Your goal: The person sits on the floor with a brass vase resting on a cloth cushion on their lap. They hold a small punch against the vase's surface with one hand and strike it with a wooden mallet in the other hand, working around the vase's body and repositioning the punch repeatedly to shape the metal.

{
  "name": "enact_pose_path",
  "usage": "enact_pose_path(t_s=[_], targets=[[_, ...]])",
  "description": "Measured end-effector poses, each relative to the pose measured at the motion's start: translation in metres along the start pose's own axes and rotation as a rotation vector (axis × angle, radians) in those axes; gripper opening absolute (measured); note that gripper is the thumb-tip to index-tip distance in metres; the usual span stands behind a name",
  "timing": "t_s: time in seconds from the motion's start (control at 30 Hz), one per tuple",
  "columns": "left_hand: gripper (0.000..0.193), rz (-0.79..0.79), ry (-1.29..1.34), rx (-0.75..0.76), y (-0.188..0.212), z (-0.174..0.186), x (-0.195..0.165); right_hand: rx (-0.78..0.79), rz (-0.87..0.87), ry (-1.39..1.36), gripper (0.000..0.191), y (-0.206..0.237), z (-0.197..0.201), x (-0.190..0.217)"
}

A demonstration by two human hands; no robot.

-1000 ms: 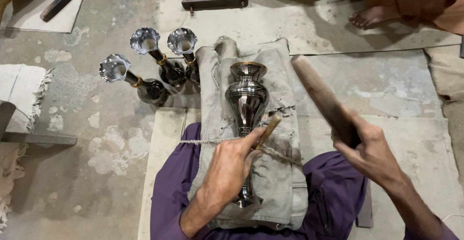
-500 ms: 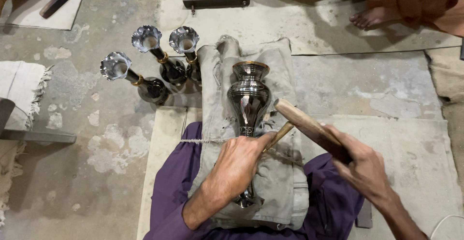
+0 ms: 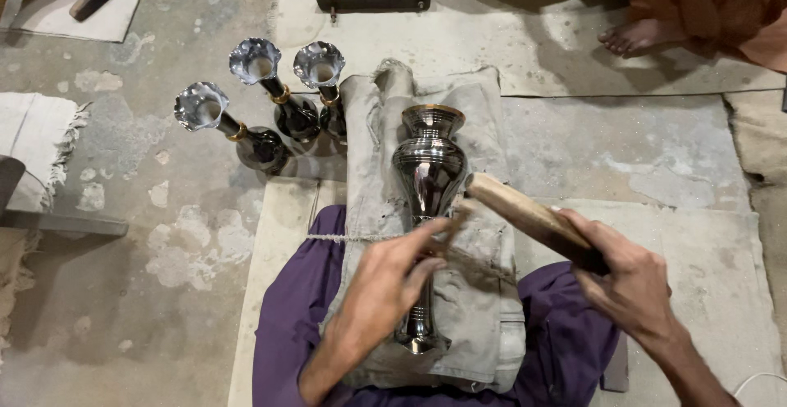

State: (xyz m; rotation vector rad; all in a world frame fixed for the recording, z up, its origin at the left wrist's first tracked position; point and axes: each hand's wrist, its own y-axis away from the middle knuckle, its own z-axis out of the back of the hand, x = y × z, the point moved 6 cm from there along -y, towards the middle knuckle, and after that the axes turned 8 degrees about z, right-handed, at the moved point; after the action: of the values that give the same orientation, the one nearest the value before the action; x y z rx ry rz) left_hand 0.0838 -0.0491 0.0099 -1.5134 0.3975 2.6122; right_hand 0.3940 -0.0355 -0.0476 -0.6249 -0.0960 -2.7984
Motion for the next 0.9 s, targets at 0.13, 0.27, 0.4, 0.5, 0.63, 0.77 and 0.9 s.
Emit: enact_pose_path(t_s=[0.13, 0.27, 0.4, 0.5, 0.63, 0.77, 0.9], targets=[[0.053, 0.066, 0.230, -0.172, 0.013, 0.006, 0.019, -0.007, 0.184, -0.059, 0.079, -0.020, 0.021, 0.025], [0.053, 0.033, 0.283, -0.208, 0.016, 0.006, 0.023, 0.150, 0.213, 0.216, 0.078, -0.043, 0.032, 0.042], [0.054, 0.018, 0.242, -0.218, 0.017, 0.006, 0.022, 0.179, 0.357, 0.395, 0.071, -0.061, 0.045, 0.066], [0.054, 0.020, 0.215, -0.222, 0.017, 0.005, 0.021, 0.111, 0.324, 0.265, 0.070, -0.072, 0.067, 0.076], [0.053, 0.033, 0.223, -0.224, 0.019, 0.004, 0.021, 0.111, 0.260, 0.063, 0.080, -0.082, 0.093, 0.088], [0.049, 0.023, 0.209, -0.238, 0.021, 0.004, 0.020, 0.311, 0.258, 0.562, 0.064, -0.084, 0.097, 0.099], [0.048, 0.002, 0.239, -0.245, 0.022, 0.004, 0.018, 0.230, 0.390, 0.524, 0.068, -0.086, 0.101, 0.120]])
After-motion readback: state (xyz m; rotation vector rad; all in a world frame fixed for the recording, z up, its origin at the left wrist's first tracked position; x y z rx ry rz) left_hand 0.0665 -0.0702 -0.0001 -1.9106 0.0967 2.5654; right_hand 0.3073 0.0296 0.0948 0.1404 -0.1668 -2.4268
